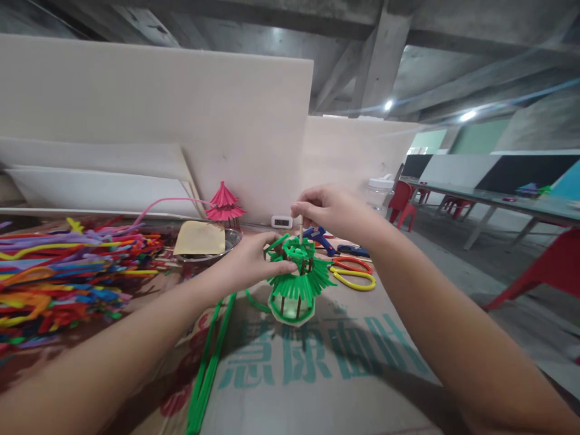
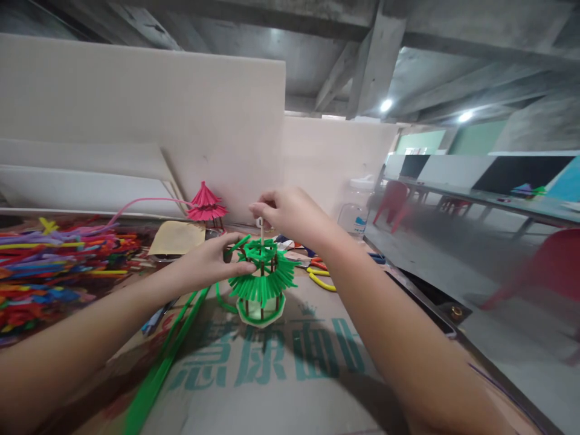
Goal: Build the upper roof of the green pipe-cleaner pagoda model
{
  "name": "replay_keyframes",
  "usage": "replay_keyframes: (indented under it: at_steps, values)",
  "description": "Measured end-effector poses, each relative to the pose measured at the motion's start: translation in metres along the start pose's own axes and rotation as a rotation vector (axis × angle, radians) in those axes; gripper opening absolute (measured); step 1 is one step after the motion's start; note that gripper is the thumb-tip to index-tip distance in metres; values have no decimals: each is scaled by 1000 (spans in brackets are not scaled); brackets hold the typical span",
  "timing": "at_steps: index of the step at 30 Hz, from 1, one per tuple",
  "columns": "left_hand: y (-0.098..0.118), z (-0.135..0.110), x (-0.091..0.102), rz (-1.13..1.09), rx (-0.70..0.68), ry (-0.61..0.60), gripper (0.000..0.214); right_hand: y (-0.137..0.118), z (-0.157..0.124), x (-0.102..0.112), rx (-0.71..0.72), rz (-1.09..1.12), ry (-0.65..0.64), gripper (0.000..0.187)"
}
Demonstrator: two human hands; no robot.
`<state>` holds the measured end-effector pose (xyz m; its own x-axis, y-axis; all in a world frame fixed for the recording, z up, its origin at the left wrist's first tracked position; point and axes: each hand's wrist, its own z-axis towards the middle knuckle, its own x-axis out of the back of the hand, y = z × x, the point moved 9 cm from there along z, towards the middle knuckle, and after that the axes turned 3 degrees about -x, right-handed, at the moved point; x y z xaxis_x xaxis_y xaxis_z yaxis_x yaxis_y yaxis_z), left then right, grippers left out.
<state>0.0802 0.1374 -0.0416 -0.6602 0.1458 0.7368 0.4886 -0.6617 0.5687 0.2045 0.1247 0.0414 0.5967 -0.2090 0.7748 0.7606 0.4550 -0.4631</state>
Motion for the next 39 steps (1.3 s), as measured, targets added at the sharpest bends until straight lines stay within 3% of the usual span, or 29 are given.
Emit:
replay_keyframes:
  at_steps: [13,21,26,30,39]
  values:
    - [-2,-1,-1,45,55,-34,62,10,-13,-2,-10,88,22,24]
    - [7,12,34,-72,37,99,49,-2,-18,5,60,17,116,25]
    - [21,25,20,-112,2,-50,39,-6,-19,6,79,-29,128,24]
    - [26,24,14,-119,-4,-103,39,-5,-19,6,74,-24,115,24]
    - [16,18,13,-184,24,-46,45,-5,-18,8,79,25,125,30]
